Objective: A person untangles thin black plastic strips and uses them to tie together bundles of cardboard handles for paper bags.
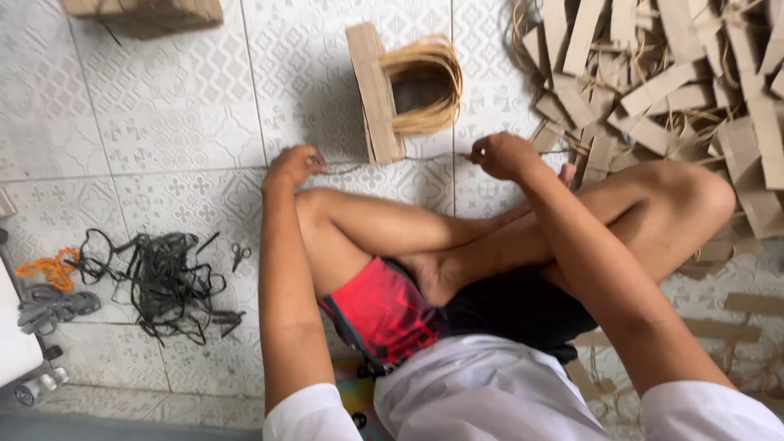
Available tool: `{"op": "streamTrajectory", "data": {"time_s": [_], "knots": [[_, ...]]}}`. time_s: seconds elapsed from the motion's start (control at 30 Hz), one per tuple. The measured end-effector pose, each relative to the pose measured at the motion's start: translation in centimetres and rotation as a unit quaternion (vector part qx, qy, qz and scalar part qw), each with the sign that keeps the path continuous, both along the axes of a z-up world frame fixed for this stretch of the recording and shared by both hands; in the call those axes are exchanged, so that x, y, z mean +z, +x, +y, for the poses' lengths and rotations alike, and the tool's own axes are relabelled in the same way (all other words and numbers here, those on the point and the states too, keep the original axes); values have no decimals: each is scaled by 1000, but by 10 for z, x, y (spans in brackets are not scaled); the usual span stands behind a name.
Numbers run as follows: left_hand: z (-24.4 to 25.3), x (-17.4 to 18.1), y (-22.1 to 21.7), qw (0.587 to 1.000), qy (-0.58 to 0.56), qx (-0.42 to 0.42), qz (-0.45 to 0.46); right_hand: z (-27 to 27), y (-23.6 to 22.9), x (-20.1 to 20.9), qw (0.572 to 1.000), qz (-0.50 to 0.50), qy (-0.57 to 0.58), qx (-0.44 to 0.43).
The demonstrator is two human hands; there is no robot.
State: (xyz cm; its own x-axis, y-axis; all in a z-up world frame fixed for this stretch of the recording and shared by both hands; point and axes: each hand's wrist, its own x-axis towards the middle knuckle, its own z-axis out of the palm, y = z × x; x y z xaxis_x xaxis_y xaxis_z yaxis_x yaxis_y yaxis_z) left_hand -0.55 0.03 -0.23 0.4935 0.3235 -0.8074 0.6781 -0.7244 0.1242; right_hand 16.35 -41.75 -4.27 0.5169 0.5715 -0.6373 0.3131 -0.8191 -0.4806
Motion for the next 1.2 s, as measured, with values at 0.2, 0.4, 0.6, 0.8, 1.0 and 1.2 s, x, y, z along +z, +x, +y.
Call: {"op": "streamTrajectory", "data": {"time_s": [0.2, 0.4, 0.6, 0.8, 1.0, 1.2], "knots": [[10, -26, -23, 999, 11, 30, -2, 2, -5, -15, 998, -55, -21, 27], [21, -19, -21, 998, -26, 35, -33, -7, -7, -24, 996, -67, -43, 31], [34, -17, -27, 993, -9, 14, -115, -31, 0, -44, 992, -86, -89, 22], [46, -36, -41, 977, 55, -29, -205, -32, 0, -39, 982, -134, -125, 37], [45, -46, -43, 960, 81, -75, -258, -24, -5, -5, 982, -122, -127, 75], [31, -24, -41, 956, 100, -70, -265, -28, -11, 2, 977, -147, -118, 96]]}}
